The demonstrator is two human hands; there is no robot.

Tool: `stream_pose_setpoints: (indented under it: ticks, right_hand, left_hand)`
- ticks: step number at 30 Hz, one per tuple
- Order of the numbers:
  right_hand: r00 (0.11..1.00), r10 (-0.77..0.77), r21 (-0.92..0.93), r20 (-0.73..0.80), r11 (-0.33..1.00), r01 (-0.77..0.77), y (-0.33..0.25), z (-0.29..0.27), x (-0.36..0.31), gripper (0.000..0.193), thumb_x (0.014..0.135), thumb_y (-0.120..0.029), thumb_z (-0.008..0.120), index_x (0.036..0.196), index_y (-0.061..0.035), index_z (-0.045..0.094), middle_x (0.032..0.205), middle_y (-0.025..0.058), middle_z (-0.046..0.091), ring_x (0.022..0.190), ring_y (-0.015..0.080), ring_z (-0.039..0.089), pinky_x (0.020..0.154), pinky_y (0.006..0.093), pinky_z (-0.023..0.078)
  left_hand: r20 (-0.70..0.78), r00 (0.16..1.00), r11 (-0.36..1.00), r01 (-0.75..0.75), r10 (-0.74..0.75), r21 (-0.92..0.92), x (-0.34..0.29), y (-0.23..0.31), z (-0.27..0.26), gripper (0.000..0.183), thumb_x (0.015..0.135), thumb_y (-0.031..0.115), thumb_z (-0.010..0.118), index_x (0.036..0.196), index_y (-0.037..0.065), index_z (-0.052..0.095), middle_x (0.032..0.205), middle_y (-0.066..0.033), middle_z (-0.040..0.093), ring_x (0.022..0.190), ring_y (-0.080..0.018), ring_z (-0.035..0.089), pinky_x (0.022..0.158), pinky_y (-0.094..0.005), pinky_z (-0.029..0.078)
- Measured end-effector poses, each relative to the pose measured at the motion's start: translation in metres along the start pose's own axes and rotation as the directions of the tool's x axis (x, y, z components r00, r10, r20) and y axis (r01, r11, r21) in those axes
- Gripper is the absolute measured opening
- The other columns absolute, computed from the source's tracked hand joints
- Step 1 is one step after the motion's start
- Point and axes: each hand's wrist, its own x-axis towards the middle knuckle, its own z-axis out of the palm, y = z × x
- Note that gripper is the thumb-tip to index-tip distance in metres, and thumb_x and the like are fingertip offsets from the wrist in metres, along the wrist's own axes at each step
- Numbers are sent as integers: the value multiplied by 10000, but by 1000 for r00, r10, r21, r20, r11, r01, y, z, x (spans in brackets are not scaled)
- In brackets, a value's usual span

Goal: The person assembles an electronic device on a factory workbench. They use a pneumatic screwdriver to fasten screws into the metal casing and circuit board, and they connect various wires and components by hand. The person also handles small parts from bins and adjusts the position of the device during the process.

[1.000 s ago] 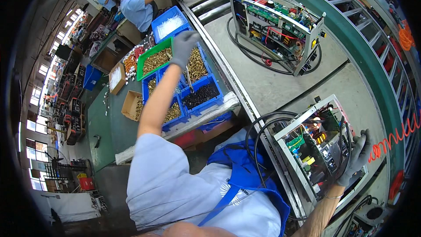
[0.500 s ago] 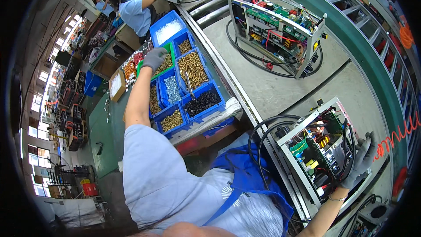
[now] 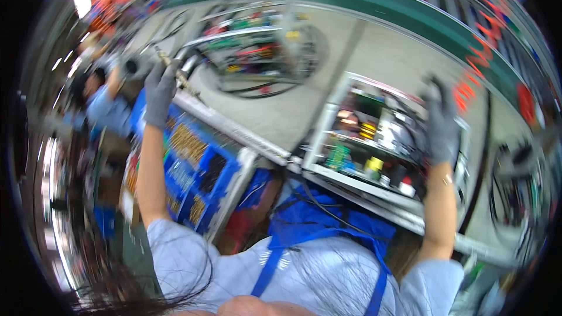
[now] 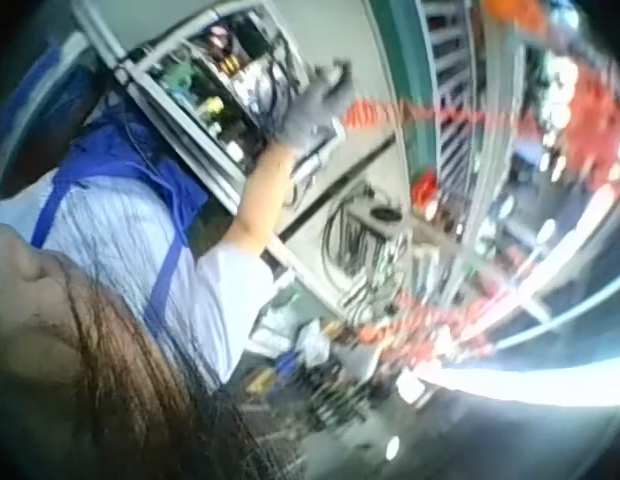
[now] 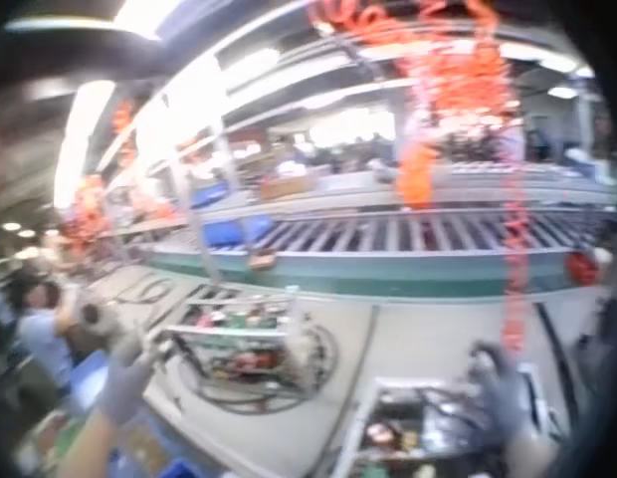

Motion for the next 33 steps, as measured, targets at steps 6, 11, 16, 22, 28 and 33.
stream_pose_setpoints:
  ticks: [6, 11, 16, 22, 28, 33]
  right_hand:
    - [985, -166, 282, -38, 944, 170, -16, -11, 4, 436, 962, -290, 538, 1303, -18, 557, 1107, 95, 645, 812, 106, 614, 688, 246, 492]
    - [996, -63, 412, -68, 907, 86, -22, -21, -3, 425, 964, -276, 584, 1297, -12, 571, 1003, 43, 664, 806, 48, 573, 679, 200, 465]
    - [985, 72, 460, -157, 888, 9, -20, -19, -3, 307, 985, -260, 597, 1175, -22, 640, 996, 25, 671, 808, 56, 561, 721, 224, 476]
    - [923, -52, 495, -381, 832, 251, -18, -22, 9, 296, 1002, -255, 576, 1198, -38, 620, 1055, 37, 684, 964, 97, 605, 850, 252, 482]
    - [956, -55, 562, -289, 798, 216, -29, -17, 16, 303, 1018, -252, 542, 1220, -32, 594, 998, 70, 658, 913, 140, 646, 835, 290, 522]
    - [973, -71, 631, -220, 750, 198, -48, -10, 42, 435, 1031, -417, 463, 1140, -9, 566, 845, 35, 556, 722, 103, 564, 685, 290, 525]
  left_hand:
    - [450, 668, 771, -633, 593, -75, -20, 143, 231, 233, 882, 197, 686, 1026, 18, 650, 771, -62, 648, 715, -173, 624, 649, -316, 481]
    - [551, 416, 573, -806, 724, -144, -46, 178, 356, 259, 845, 261, 726, 1027, 86, 665, 810, -96, 661, 690, -227, 626, 623, -324, 478]
    - [515, 603, 781, -570, 609, -255, -49, 163, 362, 315, 843, 270, 742, 1095, 87, 698, 883, -53, 718, 758, -150, 659, 669, -287, 501]
    - [582, 738, 843, -515, 342, 158, -35, 102, 334, 552, 748, 227, 786, 1248, 64, 616, 1184, -136, 672, 1077, -261, 652, 924, -354, 506]
    - [653, 709, 839, -504, 266, 205, -68, 93, 352, 591, 728, 197, 728, 1288, 85, 576, 1257, -149, 611, 1095, -321, 633, 917, -395, 505]
    - [581, 785, 962, -273, 217, 11, -60, 85, 361, 459, 820, 349, 644, 1163, 44, 654, 1179, -174, 642, 997, -334, 662, 885, -402, 507]
